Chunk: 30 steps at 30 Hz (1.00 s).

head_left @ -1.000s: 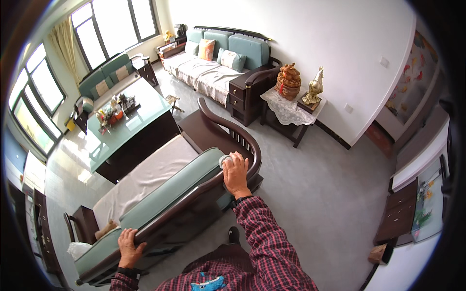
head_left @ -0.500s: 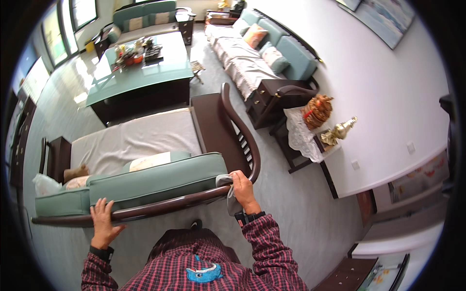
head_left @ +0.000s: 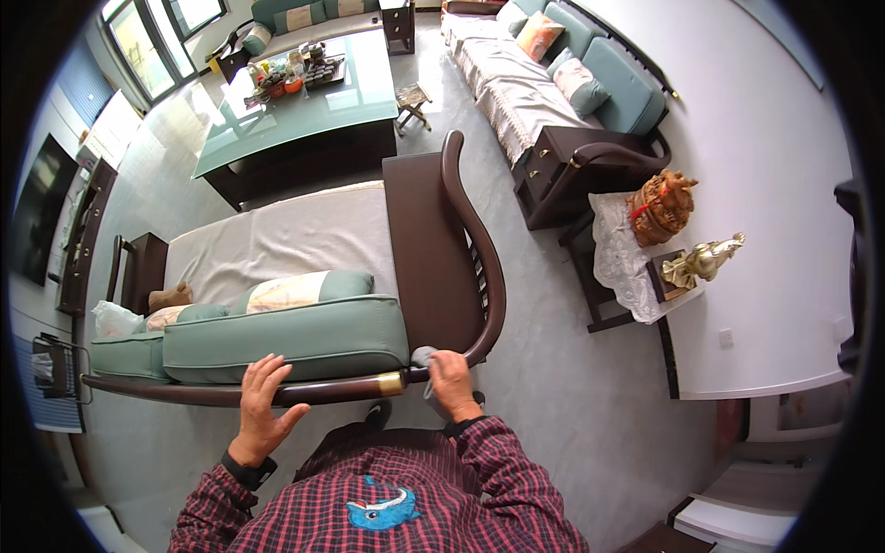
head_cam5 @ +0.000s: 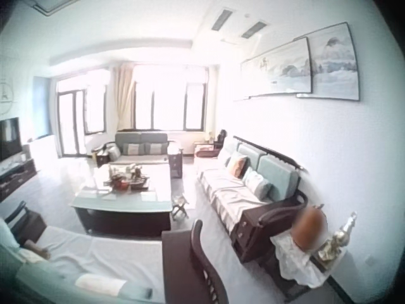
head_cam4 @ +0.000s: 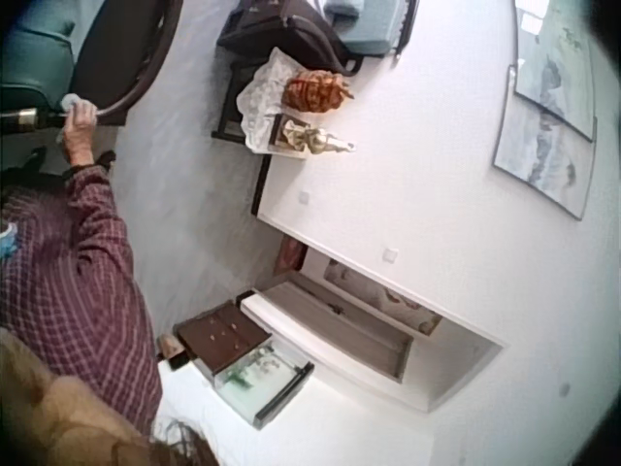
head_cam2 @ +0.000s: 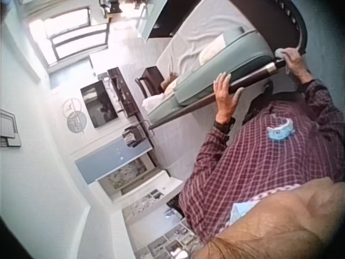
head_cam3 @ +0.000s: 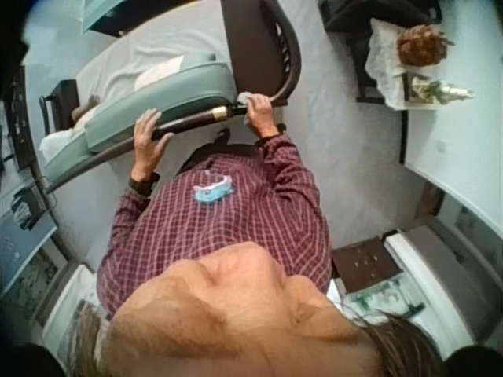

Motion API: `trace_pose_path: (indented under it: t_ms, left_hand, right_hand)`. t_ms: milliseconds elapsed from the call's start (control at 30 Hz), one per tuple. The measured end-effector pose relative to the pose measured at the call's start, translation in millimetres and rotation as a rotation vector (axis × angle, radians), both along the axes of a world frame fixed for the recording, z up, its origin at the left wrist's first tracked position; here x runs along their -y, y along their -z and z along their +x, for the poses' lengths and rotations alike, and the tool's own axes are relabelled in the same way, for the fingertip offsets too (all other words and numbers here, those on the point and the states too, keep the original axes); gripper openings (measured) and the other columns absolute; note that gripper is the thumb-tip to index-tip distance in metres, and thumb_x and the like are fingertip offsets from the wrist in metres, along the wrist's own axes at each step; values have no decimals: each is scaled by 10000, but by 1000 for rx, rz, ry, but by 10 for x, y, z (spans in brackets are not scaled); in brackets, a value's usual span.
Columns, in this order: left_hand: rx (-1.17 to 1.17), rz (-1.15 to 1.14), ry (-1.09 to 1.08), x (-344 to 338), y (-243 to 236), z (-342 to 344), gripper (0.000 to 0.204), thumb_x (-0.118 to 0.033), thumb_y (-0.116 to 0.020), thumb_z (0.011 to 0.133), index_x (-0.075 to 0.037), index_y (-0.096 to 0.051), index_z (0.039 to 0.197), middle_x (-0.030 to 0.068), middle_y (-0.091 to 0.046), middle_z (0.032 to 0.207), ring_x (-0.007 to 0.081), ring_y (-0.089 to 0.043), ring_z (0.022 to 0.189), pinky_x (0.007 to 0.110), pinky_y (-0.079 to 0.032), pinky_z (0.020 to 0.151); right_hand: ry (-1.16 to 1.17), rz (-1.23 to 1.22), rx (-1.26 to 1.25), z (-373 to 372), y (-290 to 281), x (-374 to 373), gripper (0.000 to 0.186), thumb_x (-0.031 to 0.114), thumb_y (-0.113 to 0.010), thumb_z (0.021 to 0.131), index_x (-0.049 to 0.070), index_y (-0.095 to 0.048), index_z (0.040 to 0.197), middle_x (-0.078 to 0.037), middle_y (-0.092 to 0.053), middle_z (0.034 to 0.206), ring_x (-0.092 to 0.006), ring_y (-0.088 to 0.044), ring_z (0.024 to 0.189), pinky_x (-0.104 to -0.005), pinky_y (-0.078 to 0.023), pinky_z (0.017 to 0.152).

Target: The person wipes the window sill, then cleans the armrests and back of a sofa, a glass coffee table, and a side table using a cloth. The person moves around the living room to reach different surfaces.

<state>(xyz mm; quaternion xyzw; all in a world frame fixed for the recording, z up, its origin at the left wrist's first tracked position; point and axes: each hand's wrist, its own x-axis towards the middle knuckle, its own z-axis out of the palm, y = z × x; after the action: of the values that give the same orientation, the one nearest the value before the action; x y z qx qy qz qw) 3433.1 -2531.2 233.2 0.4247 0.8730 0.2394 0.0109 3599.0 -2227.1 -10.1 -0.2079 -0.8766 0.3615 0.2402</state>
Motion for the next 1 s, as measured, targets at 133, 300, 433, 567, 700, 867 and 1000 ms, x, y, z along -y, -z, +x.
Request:
trace_pose_path:
  t_ms: [133,300,433,567,700,867,1000]
  left_hand:
    - [22,-26,-18,-795,181,238,582,-392,-782,893,-37,-625,1327,178,-593,1414,402,-512,1358,506,-390,1141]
    - [27,-12,-361,-1312,513,290,498,-435,-625,1024,-30,-638,1315,194,-643,1348,384,-589,1257,454,-457,1074]
    - [-41,-131,-486,-1424,612,285,551,-498,-599,1023,-33,-640,1315,180,-643,1344,378,-586,1245,459,-454,1072]
    - [-90,-152,-506,-1450,607,309,580,-519,-629,997,-36,-639,1319,164,-639,1353,369,-565,1271,470,-439,1086]
    - [-80,-164,-521,-1475,587,306,614,-547,-626,985,-38,-635,1328,158,-644,1345,360,-567,1271,466,-437,1081]
    - [-73,-135,-547,-1498,542,315,656,-596,-600,979,-35,-641,1317,147,-659,1318,356,-575,1262,462,-449,1042]
    - [-52,-91,-536,-1481,499,305,685,-622,-569,984,-22,-641,1306,150,-670,1286,361,-575,1265,475,-441,1039]
  right_hand:
    - [-285,121,206,149,420,-52,347,88,-651,888,75,-649,1235,-174,-565,1406,-382,-490,1368,-625,-362,1133]
    - [-222,128,277,424,826,-889,506,-2,-606,847,55,-629,1350,-210,-464,1566,-390,-309,1546,-650,-208,1232]
    - [-146,173,229,136,895,-1748,496,-64,-553,863,29,-634,1343,-227,-379,1627,-448,-242,1561,-655,-304,1194]
    - [-140,165,231,-392,899,-2433,531,-53,-583,894,0,-559,1422,-332,-326,1609,-549,-268,1499,-521,-303,1247]
    - [-129,82,232,-501,915,-2399,601,27,-712,870,-17,-529,1441,-362,-244,1626,-572,-192,1512,-550,-252,1261]
    - [-229,114,235,207,847,-1714,551,-21,-668,866,-71,-547,1401,-376,-213,1632,-599,-127,1523,-592,-229,1256]
    - [-202,60,341,308,829,-1516,557,-29,-634,888,-71,-529,1433,-367,-177,1650,-603,-99,1526,-591,-210,1262]
